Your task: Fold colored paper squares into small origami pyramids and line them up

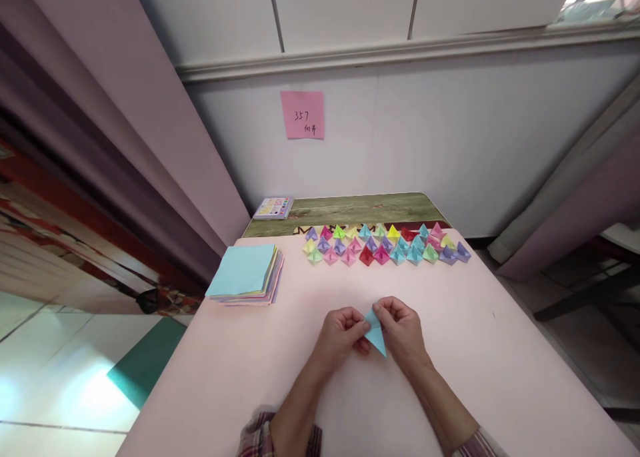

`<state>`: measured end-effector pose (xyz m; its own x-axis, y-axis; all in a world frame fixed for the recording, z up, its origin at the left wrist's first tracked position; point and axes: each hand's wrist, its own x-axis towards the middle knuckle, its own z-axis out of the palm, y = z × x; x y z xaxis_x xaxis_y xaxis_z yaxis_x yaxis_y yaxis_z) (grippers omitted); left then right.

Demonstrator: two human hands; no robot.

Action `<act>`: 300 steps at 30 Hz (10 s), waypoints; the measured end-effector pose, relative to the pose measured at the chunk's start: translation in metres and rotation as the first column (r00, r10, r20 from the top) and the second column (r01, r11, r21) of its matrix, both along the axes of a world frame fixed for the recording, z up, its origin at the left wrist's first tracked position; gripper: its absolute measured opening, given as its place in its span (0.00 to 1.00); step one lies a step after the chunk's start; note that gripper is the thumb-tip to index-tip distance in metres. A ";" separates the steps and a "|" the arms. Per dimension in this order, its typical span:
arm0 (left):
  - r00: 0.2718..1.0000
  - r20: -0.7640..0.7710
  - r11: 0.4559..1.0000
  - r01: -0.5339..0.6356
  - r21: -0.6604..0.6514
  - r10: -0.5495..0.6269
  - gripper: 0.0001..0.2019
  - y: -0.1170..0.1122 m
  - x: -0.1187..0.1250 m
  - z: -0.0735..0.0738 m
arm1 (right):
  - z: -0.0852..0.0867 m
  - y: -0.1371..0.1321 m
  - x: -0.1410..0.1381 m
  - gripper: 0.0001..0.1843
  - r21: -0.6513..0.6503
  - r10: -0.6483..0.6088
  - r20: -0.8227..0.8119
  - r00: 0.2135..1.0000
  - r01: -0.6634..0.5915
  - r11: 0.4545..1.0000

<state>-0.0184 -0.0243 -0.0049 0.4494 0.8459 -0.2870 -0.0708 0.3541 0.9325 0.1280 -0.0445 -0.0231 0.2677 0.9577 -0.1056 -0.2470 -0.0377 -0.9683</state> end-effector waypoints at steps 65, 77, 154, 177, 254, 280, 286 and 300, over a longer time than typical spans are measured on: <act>0.942 0.155 0.953 -0.281 -0.117 0.297 0.15 -0.001 0.008 0.006 | 0.008 -0.008 -0.008 0.14 0.412 -0.264 0.724 0.637 -0.093 0.906; 0.894 0.172 0.882 -0.346 -0.321 0.413 0.25 -0.010 0.010 0.012 | 0.003 -0.009 0.000 0.18 0.456 -0.300 0.761 0.575 -0.146 0.878; 0.763 0.149 0.775 -0.631 -0.038 0.629 0.15 -0.030 0.075 0.023 | 0.011 -0.015 0.046 0.20 0.024 0.286 0.144 0.947 -0.293 0.956; 0.953 0.190 0.928 -0.278 0.247 0.235 0.13 -0.035 0.041 0.023 | 0.010 -0.012 0.055 0.13 0.167 0.370 0.092 0.924 -0.381 0.910; 0.940 -0.037 0.937 -0.334 0.099 0.339 0.12 -0.029 0.031 0.006 | 0.005 -0.015 0.048 0.32 0.068 0.421 0.072 0.904 -0.425 0.903; 0.780 0.145 0.791 -0.581 -0.193 0.609 0.14 -0.038 0.046 0.017 | 0.010 -0.016 0.048 0.21 -0.060 0.414 -0.215 0.884 -0.435 0.898; 0.649 0.266 0.701 -0.660 -0.270 0.713 0.16 -0.044 0.061 0.016 | 0.011 -0.018 0.047 0.20 -0.044 0.419 -0.228 0.879 -0.439 0.897; 0.646 0.269 0.700 -0.651 -0.294 0.714 0.14 -0.050 0.071 0.012 | 0.011 -0.018 0.041 0.34 0.074 0.104 0.019 0.994 -0.106 0.992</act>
